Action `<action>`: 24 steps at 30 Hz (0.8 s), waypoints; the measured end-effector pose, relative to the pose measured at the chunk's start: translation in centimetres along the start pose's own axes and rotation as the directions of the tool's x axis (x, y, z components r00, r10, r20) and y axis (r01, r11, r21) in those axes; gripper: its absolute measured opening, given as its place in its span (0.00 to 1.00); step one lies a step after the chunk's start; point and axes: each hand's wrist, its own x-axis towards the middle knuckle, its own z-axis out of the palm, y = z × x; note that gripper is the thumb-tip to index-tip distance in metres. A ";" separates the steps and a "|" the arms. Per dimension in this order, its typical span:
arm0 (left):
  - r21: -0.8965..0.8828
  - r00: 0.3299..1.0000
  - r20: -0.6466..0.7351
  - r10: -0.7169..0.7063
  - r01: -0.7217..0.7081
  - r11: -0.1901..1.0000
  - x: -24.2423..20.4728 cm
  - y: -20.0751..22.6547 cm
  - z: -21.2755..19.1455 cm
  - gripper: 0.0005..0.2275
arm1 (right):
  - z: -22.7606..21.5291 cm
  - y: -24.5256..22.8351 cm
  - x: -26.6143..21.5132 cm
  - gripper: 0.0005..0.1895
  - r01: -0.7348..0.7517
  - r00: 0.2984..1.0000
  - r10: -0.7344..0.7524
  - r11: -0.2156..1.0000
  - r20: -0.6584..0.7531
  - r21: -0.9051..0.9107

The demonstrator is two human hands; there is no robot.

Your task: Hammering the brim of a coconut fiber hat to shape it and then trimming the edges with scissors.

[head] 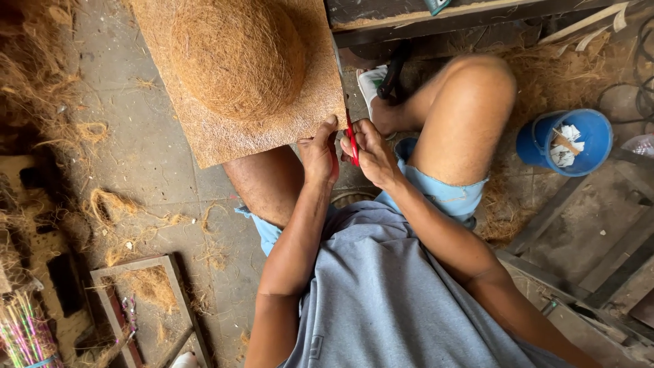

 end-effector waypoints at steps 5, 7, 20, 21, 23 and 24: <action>0.010 1.000 -0.009 -0.012 0.012 1.000 -0.4 -0.3 -0.2 0.08 | 1.1 -4.0 -1.2 0.18 -0.034 0.999 0.034 0.999 -0.002 -0.002; -0.012 1.000 -0.021 -0.020 0.020 1.000 -0.5 0.2 0.2 0.07 | 1.5 -5.6 -1.6 0.19 -0.057 0.998 0.057 0.998 -0.011 0.018; -0.043 1.000 -0.017 -0.019 0.019 0.999 -0.3 -0.3 -0.3 0.08 | 1.8 -4.0 -0.9 0.19 -0.057 0.998 0.058 0.996 -0.019 0.067; -0.044 1.000 -0.019 -0.019 0.018 0.999 -0.5 0.1 -0.1 0.08 | 1.9 -4.4 -1.0 0.19 -0.053 0.998 0.054 0.996 -0.017 0.066; -0.046 1.000 -0.023 -0.020 0.018 0.999 -0.9 0.4 0.1 0.08 | 2.2 -5.0 -1.1 0.19 -0.051 0.999 0.052 0.997 -0.014 0.065; -0.051 0.999 -0.026 -0.023 0.022 0.998 -0.9 0.4 0.0 0.09 | 2.3 -5.2 -1.1 0.19 -0.030 0.999 0.030 0.999 -0.014 0.042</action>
